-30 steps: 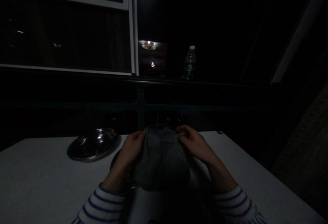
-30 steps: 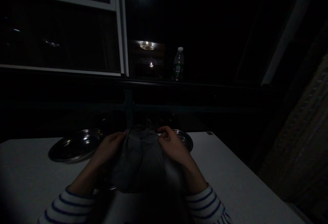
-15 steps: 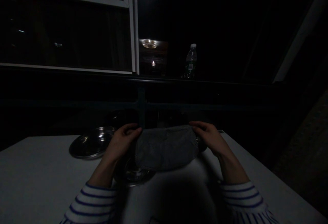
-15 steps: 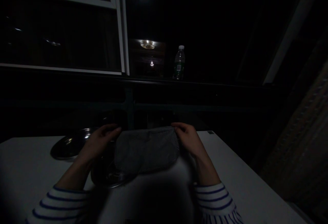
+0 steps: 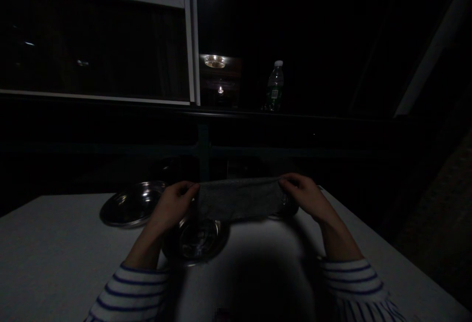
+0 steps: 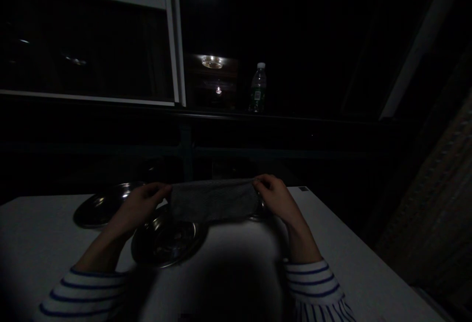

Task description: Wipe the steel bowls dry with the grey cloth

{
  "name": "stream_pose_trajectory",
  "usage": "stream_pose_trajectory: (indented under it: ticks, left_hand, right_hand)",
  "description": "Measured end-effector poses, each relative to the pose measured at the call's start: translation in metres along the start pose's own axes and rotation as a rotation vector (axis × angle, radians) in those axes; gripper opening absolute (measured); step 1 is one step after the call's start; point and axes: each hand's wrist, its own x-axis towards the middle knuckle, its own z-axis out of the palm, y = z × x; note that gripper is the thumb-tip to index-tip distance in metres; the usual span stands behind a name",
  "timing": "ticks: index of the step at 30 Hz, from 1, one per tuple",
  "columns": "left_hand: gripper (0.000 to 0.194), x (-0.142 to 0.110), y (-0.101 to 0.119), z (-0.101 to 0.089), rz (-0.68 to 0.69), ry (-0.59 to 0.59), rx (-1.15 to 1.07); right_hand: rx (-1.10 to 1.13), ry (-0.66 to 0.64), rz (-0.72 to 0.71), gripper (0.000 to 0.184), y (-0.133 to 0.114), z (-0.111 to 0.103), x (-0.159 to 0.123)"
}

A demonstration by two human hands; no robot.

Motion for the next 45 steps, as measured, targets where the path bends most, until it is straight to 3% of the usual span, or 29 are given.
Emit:
stream_pose_trajectory:
  ticks: [3, 7, 12, 15, 17, 20, 22, 27, 33, 37, 40, 45]
  left_hand:
    - [0.027, -0.002, -0.001, 0.0, -0.047, -0.051, -0.097]
    - [0.028, -0.008, 0.0, 0.002, -0.154, -0.233, -0.252]
    - [0.061, -0.015, 0.005, 0.012, -0.153, -0.433, -0.321]
    - [0.069, -0.019, 0.006, 0.028, -0.11, -0.496, -0.267]
    - [0.066, -0.023, 0.006, 0.039, -0.071, -0.549, -0.215]
    - [0.036, -0.027, 0.004, 0.051, -0.048, -0.642, -0.157]
    - [0.035, -0.027, 0.002, 0.055, -0.066, -0.638, -0.131]
    - [0.033, -0.024, 0.001, 0.058, -0.166, -0.499, -0.21]
    - [0.028, -0.018, 0.002, 0.059, -0.254, -0.285, -0.47]
    - [0.029, -0.015, -0.001, 0.055, -0.398, -0.396, -0.752]
    - [0.03, -0.016, 0.003, 0.05, -0.415, -0.472, -0.906]
    - [0.021, -0.021, 0.012, 0.047, -0.312, -0.429, -0.787]
  right_hand:
    - [0.091, 0.01, 0.028, 0.027, -0.006, -0.001, -0.003]
    - [0.208, 0.091, 0.066, 0.025, -0.015, 0.002, -0.006]
    - [0.195, 0.144, 0.004, 0.027, -0.02, 0.009, -0.006]
    - [0.159, 0.15, -0.087, 0.025, -0.027, 0.013, -0.01]
    - [0.128, 0.139, -0.162, 0.022, -0.034, 0.015, -0.014]
    - [0.061, 0.121, -0.281, 0.02, -0.041, 0.017, -0.021]
    - [0.004, 0.118, -0.35, 0.021, -0.043, 0.017, -0.023]
    - [-0.16, 0.095, -0.516, 0.024, -0.043, 0.014, -0.028]
    - [-0.256, -0.239, -0.668, 0.025, -0.056, 0.021, -0.039]
    - [-0.31, -0.408, -0.725, 0.022, -0.063, 0.039, -0.045]
    - [-0.352, -0.512, -0.739, 0.02, -0.063, 0.05, -0.047]
    - [-0.327, -0.623, -0.757, 0.027, -0.062, 0.051, -0.046]
